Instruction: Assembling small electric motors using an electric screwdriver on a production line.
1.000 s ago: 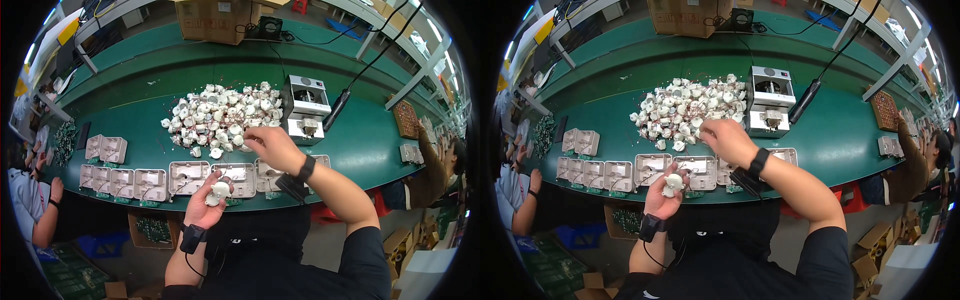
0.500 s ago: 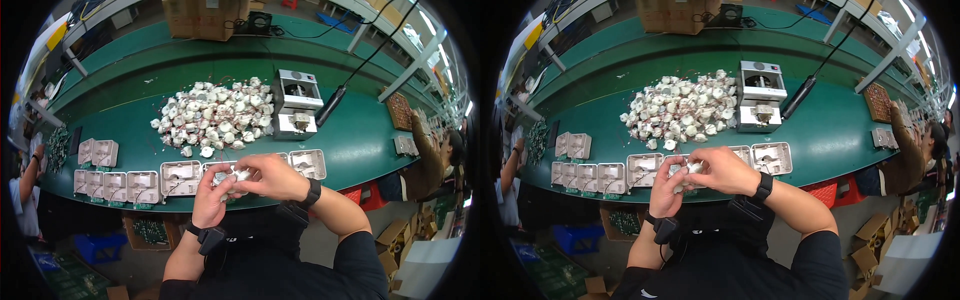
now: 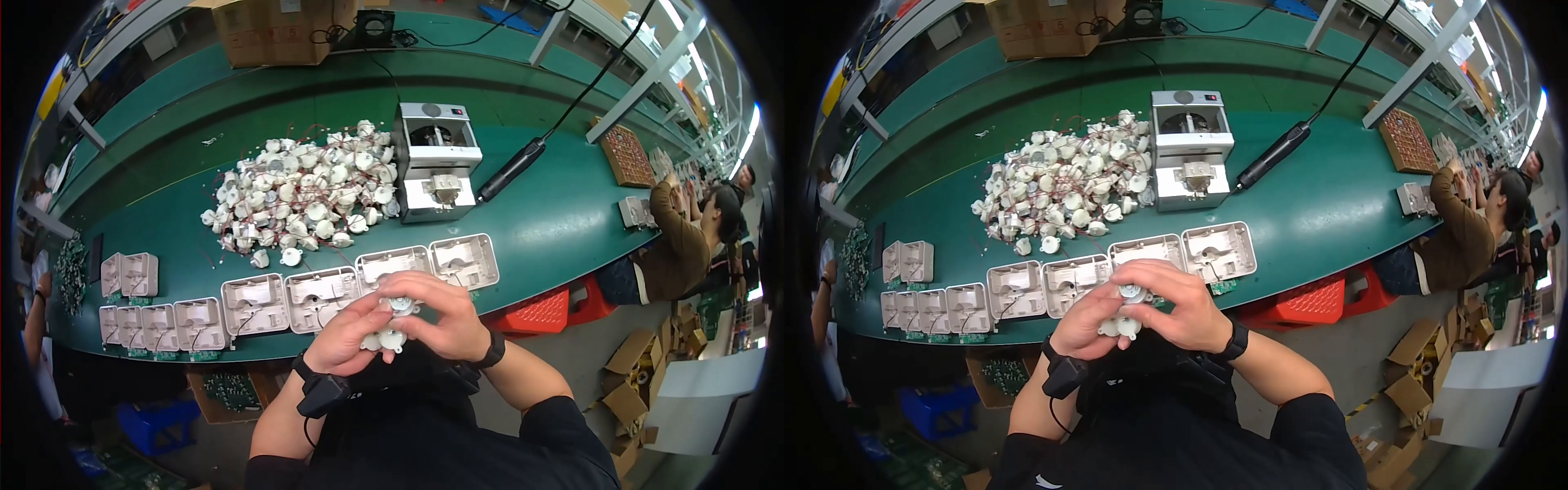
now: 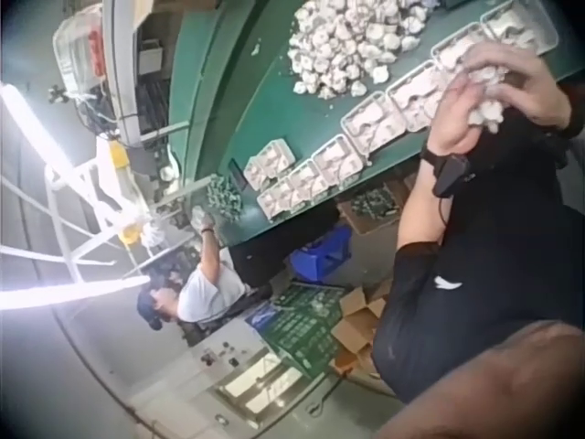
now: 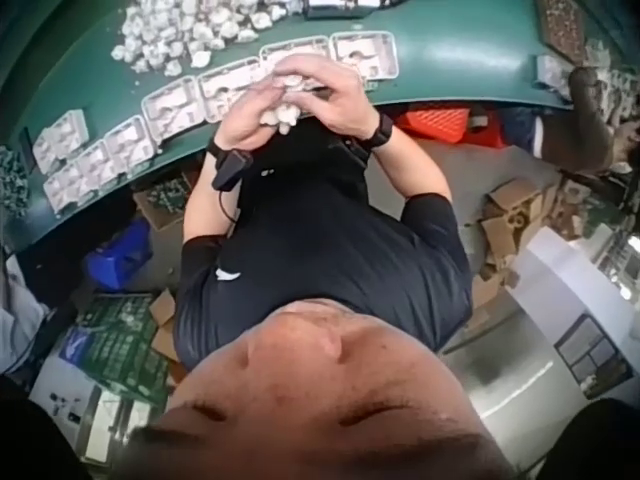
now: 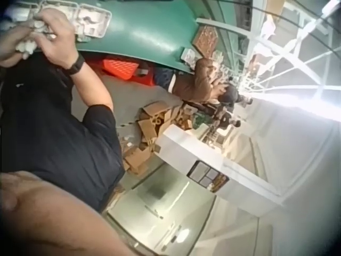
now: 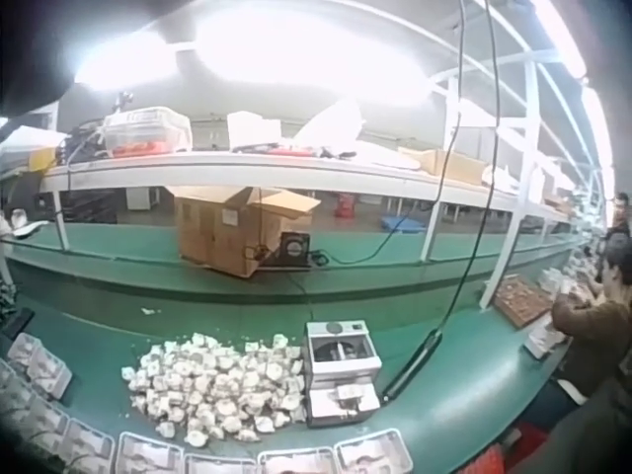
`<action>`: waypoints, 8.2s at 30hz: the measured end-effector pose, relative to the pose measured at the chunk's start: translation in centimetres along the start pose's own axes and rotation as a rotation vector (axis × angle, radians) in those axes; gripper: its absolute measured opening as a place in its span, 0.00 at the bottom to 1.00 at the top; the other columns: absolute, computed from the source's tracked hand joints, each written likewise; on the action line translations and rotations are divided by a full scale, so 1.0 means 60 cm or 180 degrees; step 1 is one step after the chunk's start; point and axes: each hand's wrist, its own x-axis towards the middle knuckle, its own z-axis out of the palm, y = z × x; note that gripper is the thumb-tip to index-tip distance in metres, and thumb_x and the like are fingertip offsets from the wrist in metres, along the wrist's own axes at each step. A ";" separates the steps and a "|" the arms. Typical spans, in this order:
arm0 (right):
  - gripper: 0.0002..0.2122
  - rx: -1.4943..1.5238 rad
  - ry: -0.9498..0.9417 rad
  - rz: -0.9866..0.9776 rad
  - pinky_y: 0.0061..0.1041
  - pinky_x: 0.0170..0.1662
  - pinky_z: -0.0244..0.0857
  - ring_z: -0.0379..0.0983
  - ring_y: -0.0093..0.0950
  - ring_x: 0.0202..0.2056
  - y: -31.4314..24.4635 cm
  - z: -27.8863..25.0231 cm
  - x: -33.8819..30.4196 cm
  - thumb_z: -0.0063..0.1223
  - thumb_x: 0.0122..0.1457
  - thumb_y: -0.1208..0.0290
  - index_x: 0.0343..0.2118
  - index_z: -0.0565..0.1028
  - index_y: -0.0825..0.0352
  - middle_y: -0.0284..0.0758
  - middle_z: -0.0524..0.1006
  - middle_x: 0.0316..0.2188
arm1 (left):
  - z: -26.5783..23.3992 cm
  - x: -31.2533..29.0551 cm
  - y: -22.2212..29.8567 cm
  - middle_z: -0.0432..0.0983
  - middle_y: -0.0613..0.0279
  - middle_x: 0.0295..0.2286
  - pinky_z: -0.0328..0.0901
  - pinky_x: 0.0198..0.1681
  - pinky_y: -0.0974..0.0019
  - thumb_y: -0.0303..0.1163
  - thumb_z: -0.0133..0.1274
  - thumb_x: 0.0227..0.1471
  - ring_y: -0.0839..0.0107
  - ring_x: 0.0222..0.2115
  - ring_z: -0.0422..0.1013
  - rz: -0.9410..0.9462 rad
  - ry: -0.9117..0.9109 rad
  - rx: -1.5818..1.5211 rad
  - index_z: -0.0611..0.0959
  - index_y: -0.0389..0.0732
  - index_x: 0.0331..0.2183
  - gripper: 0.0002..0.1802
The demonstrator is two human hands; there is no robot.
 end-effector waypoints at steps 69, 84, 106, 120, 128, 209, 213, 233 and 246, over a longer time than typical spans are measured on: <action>0.06 -0.3580 -0.0201 -0.0061 0.34 0.29 0.69 0.74 0.37 0.27 0.134 -0.117 -0.060 0.62 0.53 0.73 0.32 0.76 0.63 0.34 0.75 0.27 | -0.002 -0.066 -0.030 0.73 0.57 0.47 0.73 0.45 0.65 0.19 0.57 0.53 0.64 0.48 0.73 0.0478 0.0768 0.0215 0.70 0.39 0.56 0.29; 0.06 0.0533 -0.0313 0.1167 0.19 0.31 0.70 0.76 0.20 0.29 0.005 0.019 -0.008 0.60 0.59 0.77 0.39 0.80 0.70 0.34 0.78 0.31 | -0.005 -0.062 -0.017 0.72 0.59 0.47 0.73 0.46 0.65 0.23 0.59 0.55 0.70 0.46 0.72 0.0343 0.0601 0.0017 0.69 0.38 0.57 0.29; 0.13 -0.1958 -0.0210 -0.0558 0.31 0.37 0.72 0.77 0.35 0.36 0.018 0.022 0.011 0.66 0.50 0.74 0.39 0.78 0.64 0.36 0.78 0.36 | -0.012 -0.156 -0.016 0.73 0.52 0.43 0.74 0.25 0.69 0.36 0.47 0.65 0.67 0.37 0.75 -0.0075 0.0740 -0.0196 0.70 0.34 0.54 0.20; 0.12 -0.2951 -0.0544 -0.0784 0.31 0.34 0.70 0.72 0.32 0.34 0.118 0.027 0.028 0.65 0.48 0.75 0.36 0.76 0.64 0.32 0.75 0.35 | -0.042 -0.178 -0.024 0.74 0.48 0.48 0.76 0.34 0.67 0.21 0.55 0.57 0.63 0.38 0.78 0.0040 0.0511 0.0674 0.67 0.35 0.57 0.27; 0.13 -0.2972 -0.0717 -0.0640 0.31 0.35 0.71 0.73 0.34 0.37 0.096 0.016 0.024 0.63 0.49 0.78 0.38 0.77 0.64 0.33 0.75 0.36 | -0.022 -0.171 -0.011 0.74 0.50 0.49 0.77 0.38 0.67 0.18 0.55 0.54 0.58 0.45 0.77 0.0501 0.1001 0.0481 0.68 0.36 0.57 0.29; 0.07 -0.3309 -0.1682 -0.1648 0.36 0.31 0.67 0.73 0.33 0.31 0.062 0.198 0.142 0.55 0.56 0.68 0.33 0.75 0.65 0.36 0.71 0.29 | -0.058 -0.231 -0.035 0.77 0.57 0.46 0.68 0.31 0.74 0.25 0.67 0.45 0.79 0.22 0.70 0.1605 0.2008 0.3045 0.66 0.40 0.59 0.41; 0.09 -0.1877 -0.1069 -0.0950 0.35 0.34 0.67 0.74 0.34 0.31 0.015 0.182 0.129 0.59 0.57 0.66 0.36 0.78 0.66 0.37 0.75 0.31 | -0.036 -0.228 -0.038 0.77 0.53 0.44 0.67 0.32 0.76 0.24 0.67 0.46 0.80 0.23 0.70 0.1650 0.1761 0.2372 0.54 0.39 0.65 0.51; 0.04 -0.1004 -0.0521 -0.0415 0.41 0.58 0.62 0.76 0.31 0.31 -0.027 0.117 0.086 0.62 0.55 0.73 0.26 0.79 0.66 0.31 0.78 0.25 | -0.006 -0.223 -0.039 0.75 0.57 0.46 0.70 0.48 0.68 0.19 0.54 0.56 0.72 0.45 0.74 0.1332 0.1874 0.1939 0.71 0.32 0.55 0.24; 0.08 -0.0854 -0.0939 -0.1721 0.43 0.54 0.66 0.76 0.30 0.32 -0.070 0.157 0.040 0.68 0.51 0.70 0.33 0.80 0.64 0.32 0.77 0.27 | -0.013 -0.229 0.021 0.79 0.55 0.40 0.73 0.41 0.62 0.23 0.66 0.43 0.59 0.39 0.78 0.1502 0.2280 0.4711 0.83 0.38 0.39 0.17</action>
